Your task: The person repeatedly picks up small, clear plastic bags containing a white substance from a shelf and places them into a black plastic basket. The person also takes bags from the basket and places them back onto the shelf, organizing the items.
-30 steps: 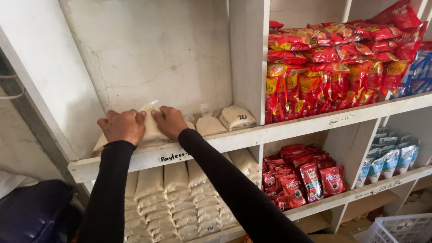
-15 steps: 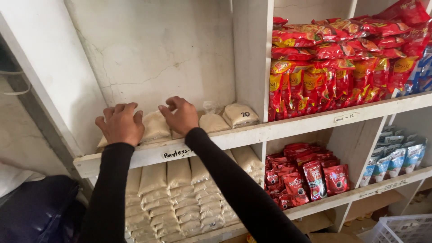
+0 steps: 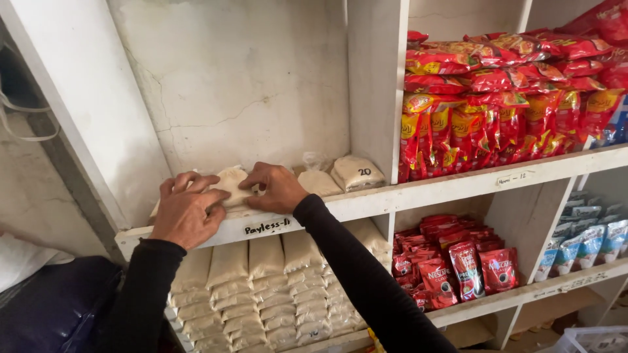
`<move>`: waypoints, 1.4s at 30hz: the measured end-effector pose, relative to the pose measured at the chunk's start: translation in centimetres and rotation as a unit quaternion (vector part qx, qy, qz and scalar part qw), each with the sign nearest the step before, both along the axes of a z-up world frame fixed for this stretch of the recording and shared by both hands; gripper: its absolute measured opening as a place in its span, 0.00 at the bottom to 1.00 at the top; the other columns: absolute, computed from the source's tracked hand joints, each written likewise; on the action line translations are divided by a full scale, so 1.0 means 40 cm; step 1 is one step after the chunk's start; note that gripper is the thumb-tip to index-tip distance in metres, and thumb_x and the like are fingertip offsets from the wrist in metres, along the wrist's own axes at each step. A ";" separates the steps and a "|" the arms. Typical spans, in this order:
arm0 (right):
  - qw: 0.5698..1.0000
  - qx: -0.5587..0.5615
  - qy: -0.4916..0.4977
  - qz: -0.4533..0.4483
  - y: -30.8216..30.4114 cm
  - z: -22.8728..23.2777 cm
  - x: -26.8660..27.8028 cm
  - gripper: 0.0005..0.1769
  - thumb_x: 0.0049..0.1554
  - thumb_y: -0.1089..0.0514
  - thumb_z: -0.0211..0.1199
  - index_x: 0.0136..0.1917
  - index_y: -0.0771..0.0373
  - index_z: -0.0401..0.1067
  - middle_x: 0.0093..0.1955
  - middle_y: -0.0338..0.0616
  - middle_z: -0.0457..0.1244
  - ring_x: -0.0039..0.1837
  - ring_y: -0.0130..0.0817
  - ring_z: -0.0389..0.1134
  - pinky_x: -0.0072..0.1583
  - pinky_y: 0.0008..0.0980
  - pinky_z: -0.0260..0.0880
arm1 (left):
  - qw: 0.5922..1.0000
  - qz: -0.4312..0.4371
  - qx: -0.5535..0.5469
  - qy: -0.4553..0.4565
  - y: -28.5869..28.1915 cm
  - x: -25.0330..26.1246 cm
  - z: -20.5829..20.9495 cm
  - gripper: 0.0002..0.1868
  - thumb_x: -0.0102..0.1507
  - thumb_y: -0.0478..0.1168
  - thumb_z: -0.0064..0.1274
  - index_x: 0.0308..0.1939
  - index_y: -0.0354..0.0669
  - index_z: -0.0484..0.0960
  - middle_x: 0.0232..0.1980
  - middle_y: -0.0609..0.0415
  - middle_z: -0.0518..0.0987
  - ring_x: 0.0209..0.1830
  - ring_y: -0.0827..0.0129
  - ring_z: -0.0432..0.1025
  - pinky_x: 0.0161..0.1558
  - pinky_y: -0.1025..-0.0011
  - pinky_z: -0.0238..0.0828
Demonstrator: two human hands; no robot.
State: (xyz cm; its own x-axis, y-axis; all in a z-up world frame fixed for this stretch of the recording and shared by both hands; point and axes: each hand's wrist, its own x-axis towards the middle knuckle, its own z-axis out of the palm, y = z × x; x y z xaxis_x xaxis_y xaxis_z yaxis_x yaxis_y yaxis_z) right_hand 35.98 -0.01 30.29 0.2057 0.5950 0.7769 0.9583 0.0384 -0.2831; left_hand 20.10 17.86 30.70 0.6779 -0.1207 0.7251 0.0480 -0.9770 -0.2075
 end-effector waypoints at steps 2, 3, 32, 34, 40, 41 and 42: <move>1.000 -0.008 -0.008 -0.019 -0.003 -0.001 0.003 0.18 0.45 0.56 0.74 0.51 0.57 0.82 0.47 0.43 0.69 0.45 0.34 0.71 0.49 0.33 0.74 | 1.000 0.006 0.001 0.013 0.009 0.009 0.010 0.13 0.58 0.45 0.55 0.44 0.61 0.90 0.62 0.63 0.80 0.68 0.60 0.63 0.68 0.54 0.50; 1.000 0.009 0.023 0.007 -0.001 0.001 0.008 0.17 0.46 0.55 0.73 0.51 0.57 0.81 0.48 0.42 0.70 0.45 0.33 0.72 0.49 0.32 0.75 | 1.000 0.002 -0.024 0.017 0.020 0.017 0.017 0.14 0.61 0.48 0.52 0.47 0.60 0.89 0.63 0.63 0.80 0.70 0.61 0.63 0.70 0.53 0.48; 0.997 -0.014 -0.029 0.066 -0.012 -0.003 -0.009 0.18 0.47 0.59 0.71 0.53 0.60 0.80 0.53 0.48 0.70 0.53 0.40 0.74 0.54 0.36 0.77 | 0.997 0.039 0.059 -0.003 0.031 -0.043 -0.007 0.15 0.60 0.51 0.55 0.48 0.58 0.88 0.60 0.68 0.81 0.74 0.63 0.61 0.75 0.40 0.41; 0.994 -0.004 -0.089 0.057 -0.005 -0.012 0.011 0.18 0.49 0.59 0.69 0.54 0.61 0.80 0.55 0.51 0.71 0.55 0.44 0.74 0.58 0.40 0.76 | 1.000 0.017 0.022 0.009 0.061 -0.028 -0.023 0.14 0.64 0.49 0.47 0.44 0.57 0.88 0.65 0.63 0.80 0.77 0.62 0.59 0.76 0.42 0.39; 0.998 -0.009 -0.004 0.055 0.028 -0.007 0.029 0.29 0.67 0.45 0.52 0.73 0.66 0.65 0.77 0.57 0.56 0.75 0.49 0.62 0.69 0.41 0.68 | 0.953 -0.030 -0.299 0.031 0.110 -0.054 0.024 0.37 0.71 0.64 0.24 0.72 0.45 0.68 0.74 0.47 0.68 0.75 0.54 0.59 0.72 0.61 0.53; 0.998 -0.008 -0.005 0.055 0.051 -0.011 0.043 0.29 0.67 0.45 0.52 0.73 0.66 0.65 0.77 0.57 0.56 0.75 0.49 0.62 0.69 0.41 0.68 | 0.954 -0.029 -0.298 0.030 0.115 -0.048 0.024 0.37 0.71 0.64 0.24 0.72 0.45 0.68 0.74 0.47 0.68 0.75 0.54 0.59 0.72 0.61 0.53; 0.996 -0.076 -0.025 0.036 0.074 -0.015 0.056 0.34 0.68 0.40 0.44 0.77 0.65 0.59 0.81 0.55 0.50 0.80 0.51 0.51 0.74 0.44 0.54 | 0.955 -0.009 -0.290 0.063 0.120 -0.042 0.025 0.39 0.70 0.66 0.21 0.73 0.45 0.67 0.75 0.48 0.67 0.76 0.54 0.58 0.72 0.62 0.52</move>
